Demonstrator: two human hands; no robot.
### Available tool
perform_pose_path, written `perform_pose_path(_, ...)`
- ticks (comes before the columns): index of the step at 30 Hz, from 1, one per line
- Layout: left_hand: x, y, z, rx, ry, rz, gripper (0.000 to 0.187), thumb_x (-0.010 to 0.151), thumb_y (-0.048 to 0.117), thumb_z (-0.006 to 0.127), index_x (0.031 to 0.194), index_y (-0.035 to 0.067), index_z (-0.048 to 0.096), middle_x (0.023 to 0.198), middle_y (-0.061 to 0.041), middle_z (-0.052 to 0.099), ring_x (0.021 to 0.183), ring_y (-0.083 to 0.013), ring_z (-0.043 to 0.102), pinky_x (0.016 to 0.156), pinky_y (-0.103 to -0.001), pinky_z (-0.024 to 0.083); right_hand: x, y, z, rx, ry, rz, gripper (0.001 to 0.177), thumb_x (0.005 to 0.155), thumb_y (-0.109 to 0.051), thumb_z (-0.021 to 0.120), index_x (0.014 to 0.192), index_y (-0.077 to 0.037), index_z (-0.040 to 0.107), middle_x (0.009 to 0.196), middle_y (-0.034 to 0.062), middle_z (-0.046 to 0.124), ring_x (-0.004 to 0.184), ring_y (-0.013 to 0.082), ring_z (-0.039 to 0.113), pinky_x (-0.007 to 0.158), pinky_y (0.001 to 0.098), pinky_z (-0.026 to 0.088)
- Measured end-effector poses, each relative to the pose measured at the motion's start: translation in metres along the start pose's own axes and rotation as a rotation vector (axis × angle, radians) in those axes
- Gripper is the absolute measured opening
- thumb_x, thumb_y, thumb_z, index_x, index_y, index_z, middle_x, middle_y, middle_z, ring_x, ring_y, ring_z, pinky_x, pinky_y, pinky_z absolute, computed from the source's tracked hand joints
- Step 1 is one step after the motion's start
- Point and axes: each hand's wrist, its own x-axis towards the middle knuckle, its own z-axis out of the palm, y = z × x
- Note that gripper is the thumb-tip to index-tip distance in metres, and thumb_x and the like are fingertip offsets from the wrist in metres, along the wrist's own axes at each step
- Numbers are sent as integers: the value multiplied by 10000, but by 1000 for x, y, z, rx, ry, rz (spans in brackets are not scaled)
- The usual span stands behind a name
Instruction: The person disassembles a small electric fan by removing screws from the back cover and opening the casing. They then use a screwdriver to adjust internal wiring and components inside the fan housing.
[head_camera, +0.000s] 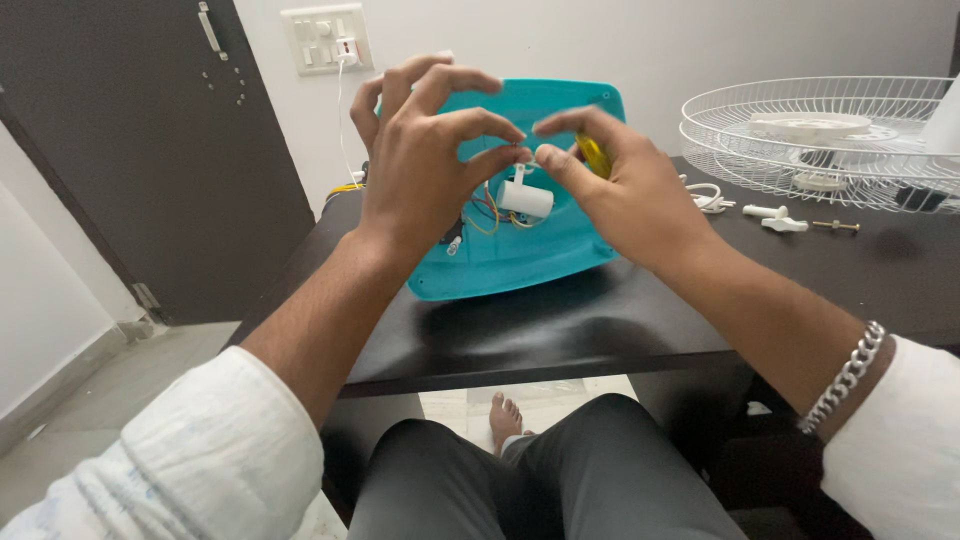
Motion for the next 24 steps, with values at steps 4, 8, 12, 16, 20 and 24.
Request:
perform_pose_path(4, 7, 17, -5, -251, -84, -124, 108, 886, 310, 868, 971, 254, 832, 993, 79, 772, 1088, -123, 653, 1048, -418, 338, -5, -6, -7, 203, -27, 72, 397, 969, -413, 701, 1249, -133, 675, 776, -7, 600, 672, 70, 503, 567, 256, 413)
perform_pose_path(8, 7, 38, -3, -434, -80, -140, 110, 887, 247, 848, 991, 221, 821, 944, 54, 773, 966, -149, 693, 976, -386, 442, -17, -8, -19, 303, -53, 75, 381, 915, -389, 721, 1151, -92, 759, 759, -63, 637, 643, 40, 488, 544, 222, 407)
perform_pose_path(12, 9, 60, 1, -435, -92, -168, 120, 872, 253, 862, 978, 225, 813, 885, 56, 789, 884, -153, 717, 943, -376, 472, -34, -5, -32, 301, -22, 199, 348, 917, -388, 719, 1085, -95, 805, 668, -53, 517, 591, 50, 430, 496, 237, 349)
perform_pose_path(16, 12, 82, 5, -439, -92, -37, 379, 899, 253, 851, 1225, 186, 671, 899, 78, 793, 920, -140, 730, 1018, -401, 395, -47, 4, -50, 241, 1, 337, 335, 908, -394, 724, 1030, -98, 821, 646, -46, 508, 547, 60, 400, 471, 242, 318)
perform_pose_path(20, 17, 105, 13, -428, -123, 70, 503, 912, 254, 834, 1324, 196, 551, 874, 107, 779, 987, -124, 736, 1003, -385, 374, -62, 19, -71, 186, -9, 352, 361, 909, -404, 730, 983, -65, 828, 650, -35, 545, 528, 62, 400, 454, 240, 313)
perform_pose_path(24, 19, 130, 23, -489, -179, 67, 520, 889, 277, 843, 1297, 189, 534, 854, 96, 773, 953, -116, 738, 979, -396, 361, -82, 34, -95, 144, -37, 402, 331, 885, -389, 727, 1029, -118, 850, 679, -27, 590, 599, 80, 442, 540, 255, 366)
